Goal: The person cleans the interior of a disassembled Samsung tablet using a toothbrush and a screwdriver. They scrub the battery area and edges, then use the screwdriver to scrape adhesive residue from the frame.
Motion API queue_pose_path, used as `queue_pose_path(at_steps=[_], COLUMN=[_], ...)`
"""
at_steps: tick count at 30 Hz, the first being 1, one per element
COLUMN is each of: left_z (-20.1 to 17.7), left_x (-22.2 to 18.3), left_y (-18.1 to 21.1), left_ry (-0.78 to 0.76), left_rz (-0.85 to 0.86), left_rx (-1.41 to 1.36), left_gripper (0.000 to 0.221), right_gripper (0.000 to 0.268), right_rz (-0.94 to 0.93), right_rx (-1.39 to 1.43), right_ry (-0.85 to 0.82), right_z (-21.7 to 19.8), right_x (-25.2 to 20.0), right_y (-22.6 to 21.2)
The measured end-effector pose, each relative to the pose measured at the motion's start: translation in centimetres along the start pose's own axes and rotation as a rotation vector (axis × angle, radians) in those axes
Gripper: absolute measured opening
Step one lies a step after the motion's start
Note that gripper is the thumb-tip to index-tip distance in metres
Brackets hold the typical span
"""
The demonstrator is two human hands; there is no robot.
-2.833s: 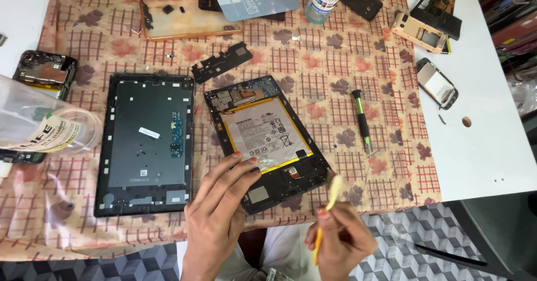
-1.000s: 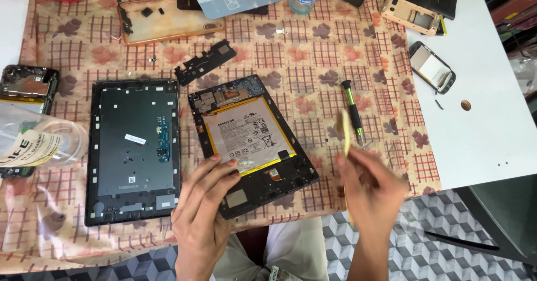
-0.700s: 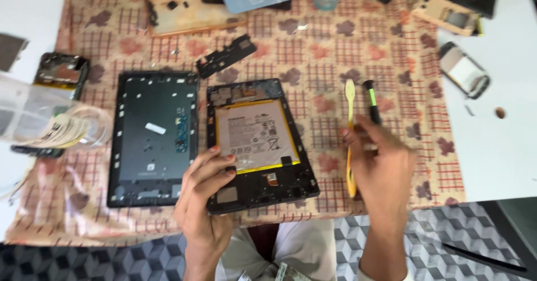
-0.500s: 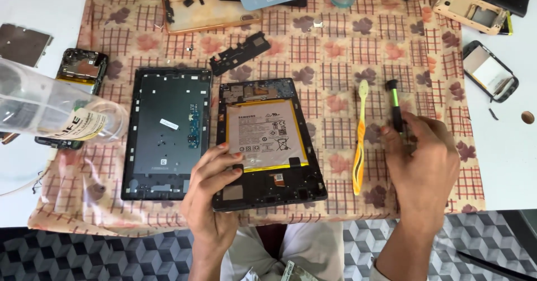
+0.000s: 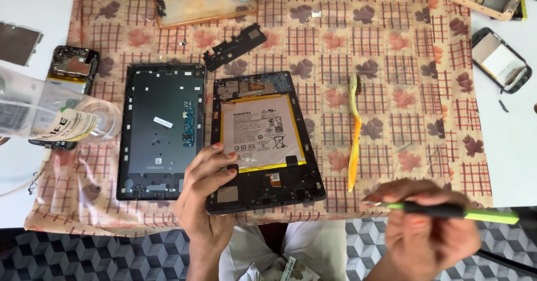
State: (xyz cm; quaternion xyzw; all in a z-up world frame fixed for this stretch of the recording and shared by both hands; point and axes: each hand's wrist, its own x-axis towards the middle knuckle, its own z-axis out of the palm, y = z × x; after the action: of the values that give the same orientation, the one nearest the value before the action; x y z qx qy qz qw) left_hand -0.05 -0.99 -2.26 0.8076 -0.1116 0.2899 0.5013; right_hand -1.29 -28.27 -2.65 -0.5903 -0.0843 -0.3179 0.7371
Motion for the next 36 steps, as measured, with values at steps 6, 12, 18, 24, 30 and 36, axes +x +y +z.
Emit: queue_pose_path(at_steps=[6,12,18,24,30,36], left_z=[0.0,0.0,-0.1,-0.1,-0.1,-0.2], left_x=[0.0,-0.1,-0.1,-0.2,-0.1,-0.2], left_y=[0.0,-0.2,-0.2,-0.3,-0.3,-0.3], left_ry=[-0.007,-0.008,-0.012,-0.011,-0.010,-0.018], left_rz=[-0.001,0.003,0.004,0.003,0.016,0.004], left_rx=[0.007,0.003,0.014,0.025,0.019,0.023], left_gripper=[0.008,0.009,0.008,0.009,0.023,0.025], right_gripper=[0.024,0.025,0.026,0.024,0.023,0.024], right_rz=[-0.035,-0.011,-0.013,-0.005,0.008,-0.002], right_rx=[0.007,-0.017,0.072,0.041,0.077,-0.012], right_ry=[0.044,0.065,0.073,0.062,0.053,0.049], right_z=[4.0,5.2,5.1,4.8,4.5,4.2], right_x=[-3.3,-3.6,-3.4,-3.6,-3.8,-3.4], right_y=[-1.3,-2.3,-1.6,-1.5,-1.3,-1.0])
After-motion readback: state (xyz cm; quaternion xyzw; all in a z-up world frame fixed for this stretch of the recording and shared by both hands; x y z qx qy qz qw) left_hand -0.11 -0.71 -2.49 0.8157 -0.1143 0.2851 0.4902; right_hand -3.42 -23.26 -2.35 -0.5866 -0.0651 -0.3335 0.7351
